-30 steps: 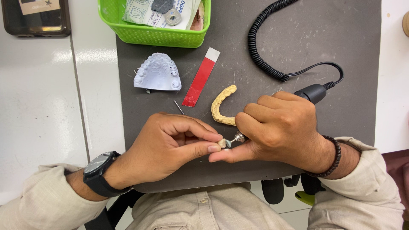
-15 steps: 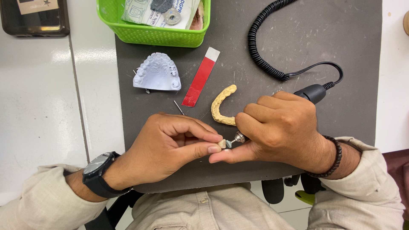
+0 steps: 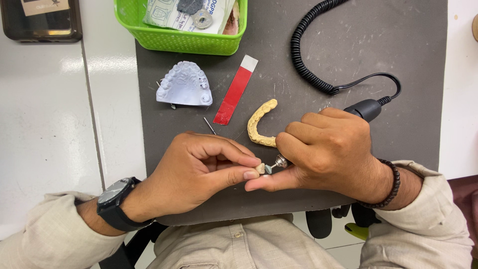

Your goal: The person fits a denture tooth arch onto a plaster dental model, pressing the teeth together and checking the fit. They use a blue abrasive strip between the teeth, mark contact points with red articulating paper, grind a tooth with a rotary tool, and reseat the arch on the model to verify the bite.

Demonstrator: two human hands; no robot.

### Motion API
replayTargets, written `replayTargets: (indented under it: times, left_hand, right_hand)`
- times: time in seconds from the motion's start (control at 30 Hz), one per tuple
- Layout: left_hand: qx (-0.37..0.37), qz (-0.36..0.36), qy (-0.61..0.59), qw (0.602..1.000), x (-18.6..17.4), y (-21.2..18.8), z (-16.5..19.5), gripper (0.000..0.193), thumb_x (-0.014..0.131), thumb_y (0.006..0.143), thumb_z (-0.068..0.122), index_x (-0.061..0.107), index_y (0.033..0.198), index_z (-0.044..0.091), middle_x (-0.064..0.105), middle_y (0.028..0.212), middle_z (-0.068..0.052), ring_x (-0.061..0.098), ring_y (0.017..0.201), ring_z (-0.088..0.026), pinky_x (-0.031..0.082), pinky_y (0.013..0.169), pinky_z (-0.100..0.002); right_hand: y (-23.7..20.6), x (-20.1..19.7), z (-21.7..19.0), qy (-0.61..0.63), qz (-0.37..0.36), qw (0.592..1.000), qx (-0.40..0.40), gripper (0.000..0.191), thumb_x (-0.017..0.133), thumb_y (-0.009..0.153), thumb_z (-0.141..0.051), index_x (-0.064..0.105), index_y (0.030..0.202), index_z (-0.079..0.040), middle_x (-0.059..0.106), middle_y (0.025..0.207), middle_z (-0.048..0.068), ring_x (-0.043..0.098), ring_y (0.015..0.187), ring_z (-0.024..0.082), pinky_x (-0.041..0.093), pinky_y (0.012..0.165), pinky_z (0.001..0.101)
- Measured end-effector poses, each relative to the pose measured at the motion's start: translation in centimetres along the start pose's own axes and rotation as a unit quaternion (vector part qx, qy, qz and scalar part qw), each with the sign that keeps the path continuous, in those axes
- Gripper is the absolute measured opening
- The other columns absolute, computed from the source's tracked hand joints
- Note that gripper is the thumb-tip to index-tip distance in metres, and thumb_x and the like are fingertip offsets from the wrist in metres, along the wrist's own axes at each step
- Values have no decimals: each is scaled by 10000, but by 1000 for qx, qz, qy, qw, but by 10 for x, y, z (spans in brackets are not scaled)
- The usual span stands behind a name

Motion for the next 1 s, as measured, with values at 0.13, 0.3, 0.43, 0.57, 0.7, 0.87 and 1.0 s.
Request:
replayTargets:
  times: [0.13,0.3,0.43,0.57,0.7,0.87,1.0]
  left_hand:
    - [-3,0,2,1000,0,0,0,142,777,869,14,792,1007,-17,817,1054,-117,753,889,-98,629,763,-233]
    - [-7,0,6,1000,0,1,-1,141,777,867,11,794,1004,-16,820,1053,-117,751,884,-98,626,756,-231]
    - [-22,-12,-24,999,1,0,-4,163,762,891,22,776,1041,-40,799,1038,-113,740,899,-102,623,780,-240]
    - [-33,-24,-88,995,0,0,-3,246,724,929,31,718,1155,-69,765,1024,-120,740,920,-133,626,838,-267]
    - [-31,-31,-128,991,-3,1,0,280,690,962,37,689,1206,-99,760,1079,-137,739,953,-162,613,879,-290]
    - [-20,-44,-127,991,-2,0,3,281,659,985,82,690,1218,-72,755,1123,-117,738,976,-154,621,913,-297]
    - [-35,-37,-102,993,-2,0,1,282,665,988,82,707,1226,-62,759,1074,-132,733,954,-158,608,883,-294]
  right_hand:
    - [1,1,0,4,-1,1000,0,799,744,790,-819,387,544,-148,318,504,-18,363,437,138,284,424,299]
    - [2,0,-1,7,-1,1000,-2,798,752,794,-811,388,545,-147,324,509,-20,366,440,140,288,425,299]
    - [3,-3,-1,37,5,999,-9,761,805,800,-737,397,551,-145,334,519,-21,373,445,143,292,428,302]
    - [4,-12,1,78,48,995,-26,737,883,776,-636,414,545,-117,345,509,3,374,430,173,300,424,313]
    - [4,-18,4,127,60,989,-35,359,902,757,-300,647,769,-47,492,570,9,486,477,162,361,460,304]
    - [3,-20,3,163,66,982,-62,281,889,819,-35,721,1043,-7,534,625,-10,549,538,155,410,508,306]
    - [2,-20,3,169,72,981,-71,292,907,830,-26,719,1052,-13,530,620,-19,542,533,143,398,500,300]
Point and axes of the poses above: each hand's wrist, its own y-axis towards the middle knuckle, its own x-axis out of the palm, z = x × y, the point moved 5 cm from there along y, towards the middle knuckle
